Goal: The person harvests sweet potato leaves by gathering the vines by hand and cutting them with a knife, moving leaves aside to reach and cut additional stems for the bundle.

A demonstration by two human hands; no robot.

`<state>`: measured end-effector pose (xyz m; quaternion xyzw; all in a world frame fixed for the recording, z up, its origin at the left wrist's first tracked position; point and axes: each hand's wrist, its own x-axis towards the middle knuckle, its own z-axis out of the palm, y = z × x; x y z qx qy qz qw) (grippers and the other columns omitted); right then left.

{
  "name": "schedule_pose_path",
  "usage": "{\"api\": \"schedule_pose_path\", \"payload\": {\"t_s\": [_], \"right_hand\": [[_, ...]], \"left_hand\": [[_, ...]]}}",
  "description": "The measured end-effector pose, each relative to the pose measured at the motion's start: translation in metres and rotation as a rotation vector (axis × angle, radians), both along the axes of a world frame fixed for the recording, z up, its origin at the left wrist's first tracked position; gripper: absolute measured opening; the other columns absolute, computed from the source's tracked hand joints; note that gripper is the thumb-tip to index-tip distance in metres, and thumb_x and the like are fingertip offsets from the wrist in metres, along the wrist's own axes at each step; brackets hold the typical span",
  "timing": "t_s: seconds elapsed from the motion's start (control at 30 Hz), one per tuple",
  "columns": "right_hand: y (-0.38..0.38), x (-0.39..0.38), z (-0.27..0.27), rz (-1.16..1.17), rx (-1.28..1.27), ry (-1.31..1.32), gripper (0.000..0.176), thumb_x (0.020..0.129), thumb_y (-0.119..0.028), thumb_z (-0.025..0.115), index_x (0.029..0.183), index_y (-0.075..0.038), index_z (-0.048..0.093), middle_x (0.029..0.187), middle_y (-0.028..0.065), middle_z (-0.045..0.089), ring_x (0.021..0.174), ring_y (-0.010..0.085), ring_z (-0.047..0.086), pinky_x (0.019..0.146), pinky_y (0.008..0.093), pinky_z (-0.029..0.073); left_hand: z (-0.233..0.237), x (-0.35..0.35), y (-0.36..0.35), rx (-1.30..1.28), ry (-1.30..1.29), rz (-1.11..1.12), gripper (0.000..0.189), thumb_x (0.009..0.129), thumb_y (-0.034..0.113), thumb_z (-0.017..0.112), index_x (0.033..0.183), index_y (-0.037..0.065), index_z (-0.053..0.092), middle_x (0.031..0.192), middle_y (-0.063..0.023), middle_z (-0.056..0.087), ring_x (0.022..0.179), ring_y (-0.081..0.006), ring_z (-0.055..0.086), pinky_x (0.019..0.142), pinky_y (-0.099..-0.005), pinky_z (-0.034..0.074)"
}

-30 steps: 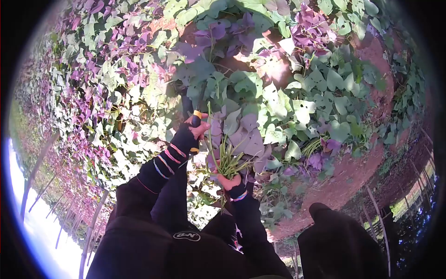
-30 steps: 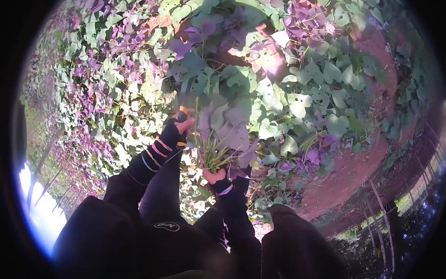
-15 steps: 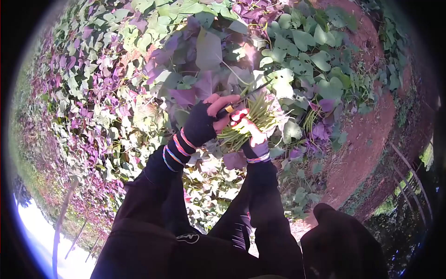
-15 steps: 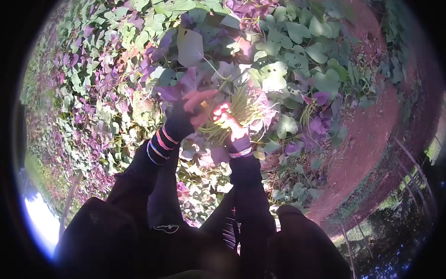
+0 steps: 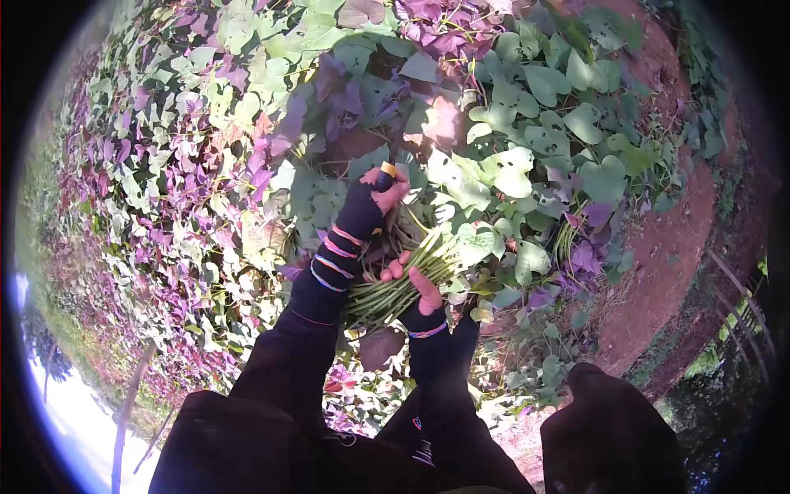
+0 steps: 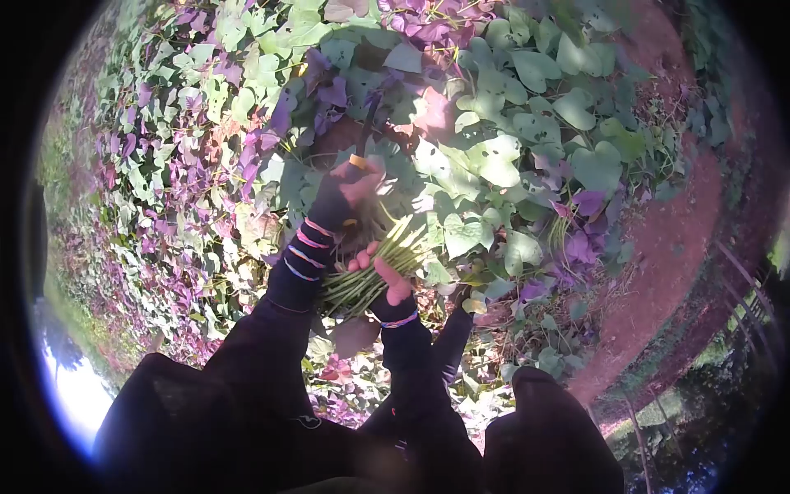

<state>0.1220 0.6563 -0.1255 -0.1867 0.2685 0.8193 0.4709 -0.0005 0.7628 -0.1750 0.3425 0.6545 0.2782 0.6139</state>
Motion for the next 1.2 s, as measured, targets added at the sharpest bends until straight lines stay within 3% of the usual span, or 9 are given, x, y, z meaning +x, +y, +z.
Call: {"api": "schedule_pose_path", "payload": {"t_s": [0.13, 0.2, 0.27, 0.3, 0.37, 0.47, 0.7, 0.97, 1.2], "right_hand": [[-0.013, 0.030, -0.033, -0.051, 0.023, -0.213, 0.019, 0.078, -0.006, 0.049, 0.096, -0.008, 0.043, 0.081, 0.0044, 0.045, 0.082, 0.0188, 0.045, 0.090, 0.0466, 0.030], [-0.023, 0.046, -0.049, -0.002, 0.036, -0.353, 0.019, 0.078, -0.005, 0.049, 0.096, -0.007, 0.043, 0.081, 0.0049, 0.046, 0.081, 0.0186, 0.046, 0.087, 0.0444, 0.032], [-0.032, 0.053, -0.057, 0.019, -0.030, -0.457, 0.019, 0.078, -0.005, 0.049, 0.096, -0.006, 0.042, 0.081, 0.0056, 0.048, 0.080, 0.0187, 0.047, 0.085, 0.0415, 0.035], [-0.035, 0.055, -0.060, 0.044, -0.054, -0.506, 0.020, 0.077, -0.003, 0.050, 0.096, -0.005, 0.043, 0.080, 0.0058, 0.049, 0.078, 0.0188, 0.049, 0.082, 0.0396, 0.038], [-0.038, 0.055, -0.068, 0.091, -0.056, -0.546, 0.021, 0.077, -0.003, 0.051, 0.096, -0.005, 0.043, 0.080, 0.0061, 0.050, 0.077, 0.0190, 0.050, 0.080, 0.0387, 0.040], [-0.035, 0.040, -0.081, 0.143, -0.050, -0.644, 0.021, 0.075, -0.002, 0.054, 0.093, -0.004, 0.044, 0.077, 0.0071, 0.051, 0.073, 0.0198, 0.053, 0.071, 0.0353, 0.045], [0.011, -0.029, -0.095, 0.320, -0.081, -0.765, 0.020, 0.071, -0.002, 0.058, 0.088, -0.003, 0.048, 0.072, 0.0062, 0.051, 0.068, 0.0189, 0.054, 0.065, 0.0335, 0.046], [0.030, -0.067, -0.106, 0.353, -0.054, -0.850, 0.020, 0.069, -0.003, 0.059, 0.087, -0.002, 0.049, 0.072, 0.0055, 0.053, 0.064, 0.0193, 0.056, 0.059, 0.0298, 0.046], [-0.005, -0.040, -0.117, 0.340, -0.147, -0.964, 0.024, 0.065, 0.002, 0.060, 0.086, -0.001, 0.050, 0.073, 0.0066, 0.053, 0.060, 0.0177, 0.055, 0.057, 0.0295, 0.047]], "left_hand": [[-0.085, -0.027, 0.039, 0.637, 1.267, -0.491, 0.021, 0.067, 0.019, 0.057, 0.085, 0.008, 0.056, 0.104, -0.0097, 0.048, 0.085, -0.0253, 0.051, 0.067, -0.0318, 0.043], [-0.134, -0.057, 0.059, 0.432, 1.462, -0.743, 0.021, 0.066, 0.018, 0.056, 0.087, 0.014, 0.055, 0.119, -0.0128, 0.032, 0.082, -0.0289, 0.052, 0.066, -0.0370, 0.044], [-0.225, -0.121, 0.074, -0.115, 1.029, -0.535, 0.020, 0.066, 0.018, 0.056, 0.085, 0.012, 0.054, 0.109, -0.0140, 0.042, 0.077, -0.0308, 0.054, 0.064, -0.0376, 0.044], [-0.208, -0.124, 0.074, -0.127, 1.026, -0.539, 0.020, 0.066, 0.018, 0.056, 0.085, 0.012, 0.054, 0.109, -0.0140, 0.042, 0.077, -0.0308, 0.054, 0.064, -0.0376, 0.044], [-0.154, -0.137, 0.075, 0.327, 1.044, -0.531, 0.017, 0.067, 0.016, 0.055, 0.083, 0.010, 0.053, 0.092, -0.0143, 0.051, 0.072, -0.0298, 0.055, 0.061, -0.0378, 0.043], [-0.084, -0.147, 0.060, 0.453, 0.921, -0.500, 0.017, 0.066, 0.012, 0.055, 0.082, 0.008, 0.052, 0.078, -0.0128, 0.054, 0.070, -0.0283, 0.054, 0.059, -0.0365, 0.042], [-0.002, -0.163, -0.002, 0.301, 0.827, -0.486, 0.021, 0.062, 0.007, 0.052, 0.082, 0.009, 0.050, 0.075, -0.0102, 0.051, 0.065, -0.0285, 0.052, 0.055, -0.0351, 0.041], [-0.031, -0.157, -0.017, 0.315, 0.563, -0.552, 0.027, 0.061, 0.005, 0.053, 0.089, 0.006, 0.053, 0.074, -0.0104, 0.053, 0.065, -0.0260, 0.053, 0.056, -0.0322, 0.041], [-0.052, -0.179, 0.028, 0.458, 0.737, -0.407, 0.024, 0.065, 0.011, 0.060, 0.088, 0.006, 0.054, 0.074, -0.0107, 0.055, 0.064, -0.0262, 0.054, 0.056, -0.0314, 0.042]]}}
